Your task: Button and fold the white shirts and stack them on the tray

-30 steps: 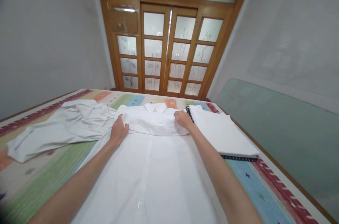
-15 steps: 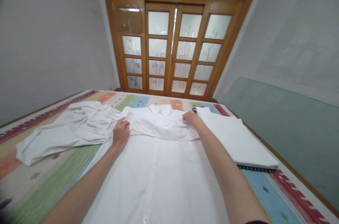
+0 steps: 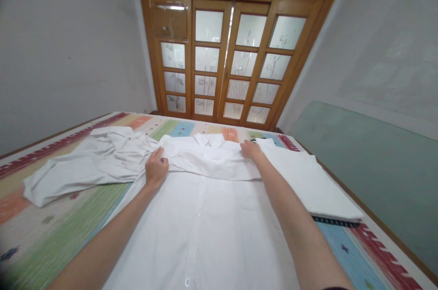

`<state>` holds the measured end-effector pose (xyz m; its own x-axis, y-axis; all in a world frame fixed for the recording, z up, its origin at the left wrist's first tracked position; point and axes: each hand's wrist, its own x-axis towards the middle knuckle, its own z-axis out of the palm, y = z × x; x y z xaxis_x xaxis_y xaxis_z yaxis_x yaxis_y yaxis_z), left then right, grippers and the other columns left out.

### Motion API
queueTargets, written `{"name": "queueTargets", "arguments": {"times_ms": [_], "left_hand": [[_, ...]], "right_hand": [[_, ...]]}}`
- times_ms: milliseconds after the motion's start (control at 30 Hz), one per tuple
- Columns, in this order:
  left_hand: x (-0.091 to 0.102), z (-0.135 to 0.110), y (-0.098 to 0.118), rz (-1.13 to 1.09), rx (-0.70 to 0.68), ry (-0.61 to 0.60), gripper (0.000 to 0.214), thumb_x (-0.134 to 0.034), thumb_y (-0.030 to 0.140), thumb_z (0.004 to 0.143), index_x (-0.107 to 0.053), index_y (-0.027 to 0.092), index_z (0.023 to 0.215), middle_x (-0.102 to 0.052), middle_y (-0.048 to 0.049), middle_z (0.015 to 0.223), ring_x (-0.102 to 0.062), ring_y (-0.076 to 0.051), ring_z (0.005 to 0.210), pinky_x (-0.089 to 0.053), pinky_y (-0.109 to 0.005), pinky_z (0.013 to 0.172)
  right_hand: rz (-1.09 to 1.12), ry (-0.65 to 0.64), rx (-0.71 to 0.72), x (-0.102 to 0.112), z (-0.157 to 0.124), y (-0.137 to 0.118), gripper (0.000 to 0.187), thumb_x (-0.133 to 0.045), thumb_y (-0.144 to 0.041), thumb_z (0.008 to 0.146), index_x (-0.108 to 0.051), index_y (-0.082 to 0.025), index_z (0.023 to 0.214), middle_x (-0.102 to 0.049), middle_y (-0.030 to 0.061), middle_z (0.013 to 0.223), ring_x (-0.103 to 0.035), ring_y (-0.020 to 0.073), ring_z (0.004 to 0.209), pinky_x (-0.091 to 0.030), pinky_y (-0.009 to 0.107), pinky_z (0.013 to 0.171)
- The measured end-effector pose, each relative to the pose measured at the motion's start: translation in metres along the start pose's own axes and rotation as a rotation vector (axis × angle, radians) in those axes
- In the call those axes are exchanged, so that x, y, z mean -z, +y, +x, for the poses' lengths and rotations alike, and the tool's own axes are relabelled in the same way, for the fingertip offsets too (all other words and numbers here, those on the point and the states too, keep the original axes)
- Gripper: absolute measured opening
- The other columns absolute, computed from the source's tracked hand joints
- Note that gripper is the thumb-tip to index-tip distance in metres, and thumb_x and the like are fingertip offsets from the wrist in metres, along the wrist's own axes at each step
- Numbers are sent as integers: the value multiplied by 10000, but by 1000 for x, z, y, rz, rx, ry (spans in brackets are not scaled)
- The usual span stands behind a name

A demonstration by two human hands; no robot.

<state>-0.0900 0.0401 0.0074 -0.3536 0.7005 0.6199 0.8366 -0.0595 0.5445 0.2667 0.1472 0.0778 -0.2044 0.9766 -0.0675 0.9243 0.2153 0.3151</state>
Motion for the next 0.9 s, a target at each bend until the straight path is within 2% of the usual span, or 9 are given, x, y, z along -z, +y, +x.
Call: {"name": "queueTargets", "arguments": {"times_ms": [100, 200, 300, 400, 500, 600, 700, 800, 900], "left_hand": [[3, 2, 0, -29, 44, 48, 377, -437, 69, 785, -683, 178, 1050, -627, -101, 1220, -589, -238, 1137, -464, -410, 1032], [4, 1, -1, -38, 69, 90, 310, -453, 77, 787, -704, 181, 938, -595, -107, 1205, -618, -238, 1034, -491, -410, 988], [4, 0, -2, -18, 55, 49, 295, -453, 57, 790, -710, 170, 884, -581, -124, 1179, -621, -242, 969, -508, -420, 946], [5, -3, 0, 88, -15, 32, 295, -468, 35, 781, -716, 170, 865, -594, -136, 1190, -566, -297, 1085, -465, -494, 983], [3, -5, 5, 154, -171, -6, 304, -480, 49, 797, -710, 170, 954, -593, -128, 1265, -496, -312, 1212, -406, -523, 1046], [-3, -6, 6, 105, -328, -186, 327, -476, 110, 838, -673, 173, 1091, -589, -115, 1315, -498, -255, 1254, -406, -441, 1082], [-10, -6, 3, 130, -321, -339, 331, -466, 195, 873, -655, 181, 1144, -595, -115, 1327, -502, -250, 1277, -397, -434, 1095], [-12, -6, 1, 198, -286, -413, 354, -434, 235, 897, -638, 155, 1176, -583, -141, 1344, -477, -269, 1311, -361, -456, 1115], [-12, -6, 0, 218, -286, -429, 380, -425, 238, 899, -595, 137, 1224, -564, -155, 1365, -457, -275, 1330, -332, -459, 1129]], "right_hand": [[24, 66, -113, 1, 1, 1, 365, -373, -148, 933, -594, -157, 1223, -559, 203, 1238, -575, 288, 1124, -486, 380, 837], [46, 119, -185, 1, 4, -1, 402, -310, -111, 939, -558, -159, 1252, -544, 205, 1240, -558, 282, 1139, -488, 376, 830], [84, 183, -238, -3, 5, -7, 419, -285, -80, 928, -564, -147, 1233, -538, 211, 1243, -565, 278, 1103, -488, 367, 806], [101, 288, -273, -10, 3, -18, 414, -302, -57, 900, -580, -115, 1202, -531, 237, 1253, -553, 305, 1094, -471, 377, 804], [117, 353, -249, -17, -1, -36, 364, -347, -67, 885, -613, -84, 1133, -560, 250, 1219, -522, 329, 1129, -429, 405, 880], [176, 350, -174, -24, -5, -56, 345, -347, -134, 920, -623, -70, 1116, -580, 233, 1229, -512, 301, 1161, -372, 385, 975], [229, 293, -141, -36, -8, -67, 413, -317, -256, 971, -580, -50, 1211, -512, 214, 1370, -426, 288, 1288, -283, 379, 1074], [267, 198, -179, -49, -13, -64, 525, -277, -356, 993, -485, -11, 1329, -390, 224, 1479, -313, 296, 1385, -211, 402, 1119], [287, 132, -212, -58, -18, -51, 591, -222, -387, 1001, -418, 18, 1385, -344, 241, 1502, -278, 293, 1410, -205, 402, 1124]]}}
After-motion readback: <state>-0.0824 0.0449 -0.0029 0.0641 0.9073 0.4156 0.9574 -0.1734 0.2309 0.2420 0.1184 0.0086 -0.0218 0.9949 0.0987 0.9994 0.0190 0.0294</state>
